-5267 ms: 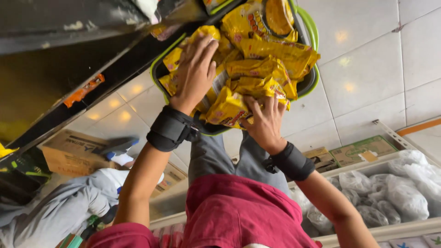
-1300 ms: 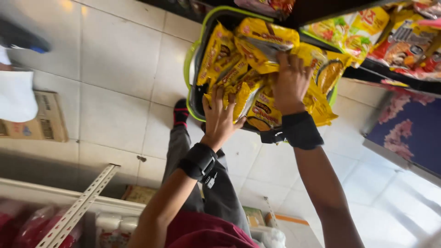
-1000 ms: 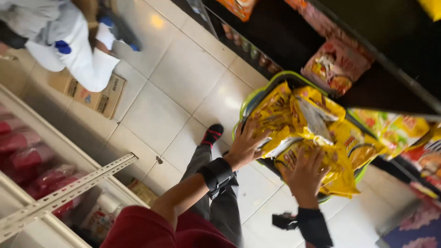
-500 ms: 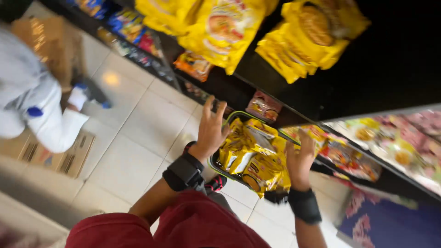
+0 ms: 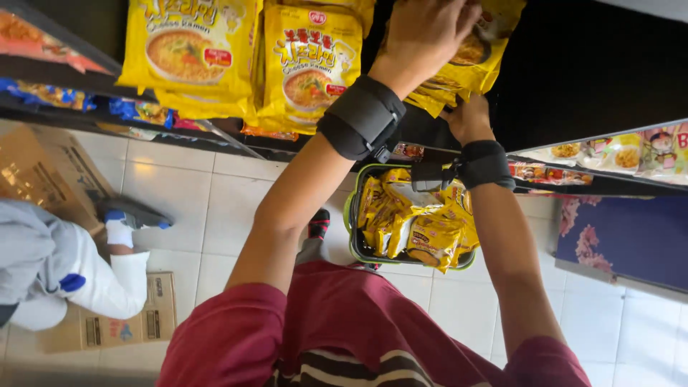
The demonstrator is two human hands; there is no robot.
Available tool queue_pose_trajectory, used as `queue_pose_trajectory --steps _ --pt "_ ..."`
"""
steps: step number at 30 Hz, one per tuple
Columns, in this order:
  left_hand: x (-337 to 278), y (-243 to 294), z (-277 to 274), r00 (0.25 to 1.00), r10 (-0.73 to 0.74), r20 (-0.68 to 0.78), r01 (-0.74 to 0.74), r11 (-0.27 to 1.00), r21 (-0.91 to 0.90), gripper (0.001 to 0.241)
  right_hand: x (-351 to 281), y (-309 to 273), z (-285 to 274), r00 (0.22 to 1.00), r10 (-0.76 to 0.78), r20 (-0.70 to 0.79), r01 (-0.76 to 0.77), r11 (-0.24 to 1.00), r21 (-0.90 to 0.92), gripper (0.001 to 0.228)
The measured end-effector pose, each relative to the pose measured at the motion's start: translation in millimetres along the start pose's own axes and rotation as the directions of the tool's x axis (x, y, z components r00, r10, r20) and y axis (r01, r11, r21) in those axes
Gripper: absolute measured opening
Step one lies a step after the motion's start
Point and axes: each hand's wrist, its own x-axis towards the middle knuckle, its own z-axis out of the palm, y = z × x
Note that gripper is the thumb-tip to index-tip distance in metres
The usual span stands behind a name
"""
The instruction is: The person organizes and stocks various packets of instant ramen noodles onto grocery store shelves from a basket.
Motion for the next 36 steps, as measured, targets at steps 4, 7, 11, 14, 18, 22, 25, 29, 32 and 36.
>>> queue_pose_trajectory --steps 4,7,11,14,18,22,25,29,32,36 --pt "6 -3 3 0.997 0.013 -0.079 -0.013 1.000 -0.006 0.023 -26 -9 16 0.997 -0.074 0.024 0.077 0.976 -0.205 0.039" --pt "-6 5 0 0.995 -0.018 -0.097 0.019 1.000 0.006 0.032 -42 -2 -9 0.995 -0.096 -0.038 0.071 0.903 -0.424 0.042" --pt "-22 -5 22 0.979 0.197 -0.044 -0.193 0.977 0.086 0.018 -34 2 -2 0.993 -0.118 -0.004 0.082 0.709 -0.700 0.048" --pt "-27 20 -22 0.964 0.260 0.062 -0.267 0.940 0.212 0.014 -66 5 30 0.977 -0.149 0.151 0.211 0.599 -0.772 0.049" --pt "-57 46 18 0.980 0.012 0.199 -0.037 0.992 0.123 0.048 3 101 -193 0.946 -0.284 0.156 0.097 -0.211 -0.973 0.019" --pt "-102 100 -32 0.977 0.030 0.211 -0.119 0.898 0.423 0.070 -52 131 -134 0.940 -0.293 0.173 0.173 -0.024 -0.985 0.034" --pt "-122 125 -21 1.000 -0.025 0.001 0.024 0.982 0.189 0.065 -75 140 -138 0.930 -0.271 0.249 0.161 -0.308 -0.938 0.056" --pt "-139 149 -24 0.998 -0.060 -0.015 0.062 0.964 0.257 0.061 -73 154 -165 0.862 -0.284 0.420 0.258 -0.467 -0.846 0.076" --pt "-153 157 -25 0.995 -0.065 -0.076 0.084 0.952 0.294 0.053 -101 137 -125 0.750 -0.312 0.583 0.377 -0.522 -0.765 0.071" --pt "-182 168 -32 0.988 -0.046 -0.146 0.075 0.977 0.201 0.051 -215 97 -42 0.816 -0.367 0.447 0.508 0.083 -0.858 0.068"
